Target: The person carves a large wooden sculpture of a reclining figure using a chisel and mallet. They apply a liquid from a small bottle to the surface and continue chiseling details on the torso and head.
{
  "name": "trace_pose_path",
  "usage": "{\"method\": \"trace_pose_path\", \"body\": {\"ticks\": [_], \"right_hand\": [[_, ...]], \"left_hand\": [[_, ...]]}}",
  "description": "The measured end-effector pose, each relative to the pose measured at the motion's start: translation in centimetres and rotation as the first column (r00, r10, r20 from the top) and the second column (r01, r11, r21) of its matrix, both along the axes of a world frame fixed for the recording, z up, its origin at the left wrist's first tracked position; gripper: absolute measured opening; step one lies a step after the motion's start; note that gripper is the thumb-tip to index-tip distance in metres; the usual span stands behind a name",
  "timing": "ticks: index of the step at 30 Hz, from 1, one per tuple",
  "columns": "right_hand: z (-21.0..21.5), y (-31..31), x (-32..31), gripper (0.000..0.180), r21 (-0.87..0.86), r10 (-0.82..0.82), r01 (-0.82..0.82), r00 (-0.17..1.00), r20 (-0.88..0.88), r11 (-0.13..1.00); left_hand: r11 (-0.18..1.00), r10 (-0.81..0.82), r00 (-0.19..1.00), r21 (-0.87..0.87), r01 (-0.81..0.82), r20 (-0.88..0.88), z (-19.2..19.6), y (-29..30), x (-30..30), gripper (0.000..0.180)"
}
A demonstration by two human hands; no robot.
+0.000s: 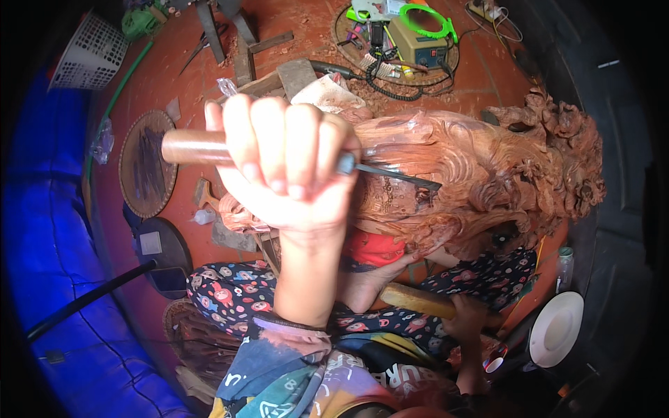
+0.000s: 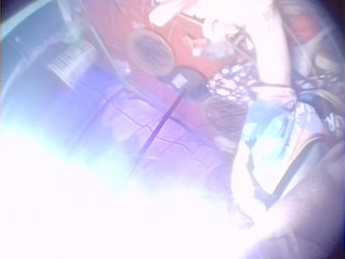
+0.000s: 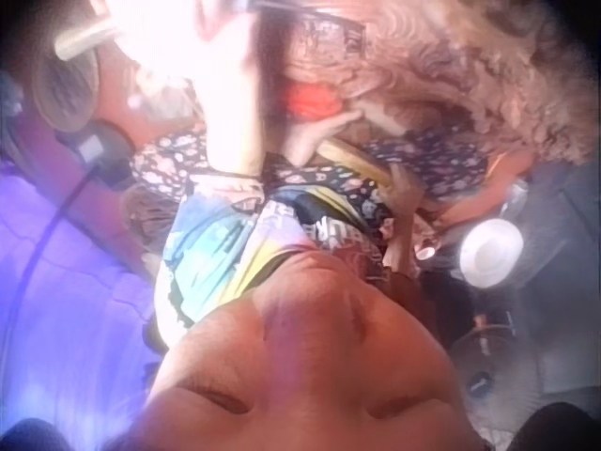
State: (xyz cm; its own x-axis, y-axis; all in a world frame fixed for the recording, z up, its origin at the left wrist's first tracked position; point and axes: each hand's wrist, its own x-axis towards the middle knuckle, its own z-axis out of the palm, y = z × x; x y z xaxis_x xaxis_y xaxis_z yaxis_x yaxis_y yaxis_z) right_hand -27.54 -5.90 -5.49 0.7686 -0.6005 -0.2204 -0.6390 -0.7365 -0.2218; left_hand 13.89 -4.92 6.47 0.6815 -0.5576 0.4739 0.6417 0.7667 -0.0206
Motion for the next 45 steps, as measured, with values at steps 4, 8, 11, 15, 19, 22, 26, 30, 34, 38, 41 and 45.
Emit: {"method": "trace_pose_path", "body": {"ticks": [4, 8, 11, 15, 19, 22, 26, 30, 34, 38, 41, 45], "right_hand": [[-0.1, 0.2, 0.1, 0.039, 0.009, -0.004, 0.004, 1.000, -0.023, 1.000], [0.0, -0.1, 0.2, 0.040, 0.017, -0.002, 0.003, 1.000, -0.019, 1.000], [0.0, -0.1, 0.0, 0.040, 0.029, -0.008, 0.009, 1.000, -0.004, 1.000], [-0.2, 0.0, -0.4, 0.041, 0.008, 0.000, 0.000, 1.000, 0.011, 1.000], [0.7, 0.0, -0.5, 0.040, 0.027, 0.044, -0.044, 0.999, 0.023, 0.999], [1.4, -0.2, -0.9, 0.034, 0.021, 0.088, -0.089, 0.995, 0.050, 0.996], [3.0, -0.1, -0.1, 0.028, 0.076, 0.114, -0.123, 0.987, 0.113, 0.990], [4.2, 0.0, 0.7, 0.026, -0.007, 0.208, -0.209, 0.964, 0.164, 0.978], [5.2, 0.3, 1.5, 0.029, -0.043, 0.227, -0.223, 0.963, 0.144, 0.974], [5.4, -0.2, 3.4, 0.030, -0.033, 0.290, -0.291, 0.924, 0.248, 0.956], [5.5, -0.2, 3.4, 0.030, -0.037, 0.295, -0.295, 0.922, 0.250, 0.955], [5.5, -0.2, 3.4, 0.031, -0.046, 0.294, -0.292, 0.923, 0.247, 0.955]], "left_hand": [[0.995, -0.005, 1.000, 0.097, 0.002, 0.030, 1.5, 1.8, 1.4, 0.042], [0.948, -0.046, 0.959, 0.316, -0.047, 0.280, 3.4, 4.8, 2.1, 0.034], [0.776, 0.035, 0.802, 0.490, -0.398, 0.596, 2.9, 7.4, 0.0, 0.037], [0.645, -0.396, 0.128, 0.375, -0.666, 0.909, 2.5, 9.7, -2.7, 0.035], [0.856, -0.495, -0.131, 0.457, -0.241, 0.859, 0.7, 10.2, -8.9, 0.031], [0.930, -0.257, -0.096, 0.219, -0.296, 0.962, -0.6, 8.9, -13.5, 0.031], [0.864, 0.096, 0.032, -0.067, -0.500, 0.995, -3.3, 6.7, -16.3, 0.012], [0.881, 0.041, 0.014, -0.030, -0.473, 0.999, -5.0, 6.2, -14.9, 0.024], [0.835, 0.178, -0.009, -0.155, -0.528, 0.984, -6.2, 5.3, -13.3, 0.029], [0.825, 0.260, 0.003, -0.221, -0.520, 0.966, -7.2, 4.8, -12.4, 0.028], [0.832, 0.279, 0.036, -0.223, -0.508, 0.960, -7.0, 4.5, -12.0, 0.027], [0.828, 0.294, 0.002, -0.254, -0.501, 0.956, -7.1, 4.3, -11.5, 0.030]]}}
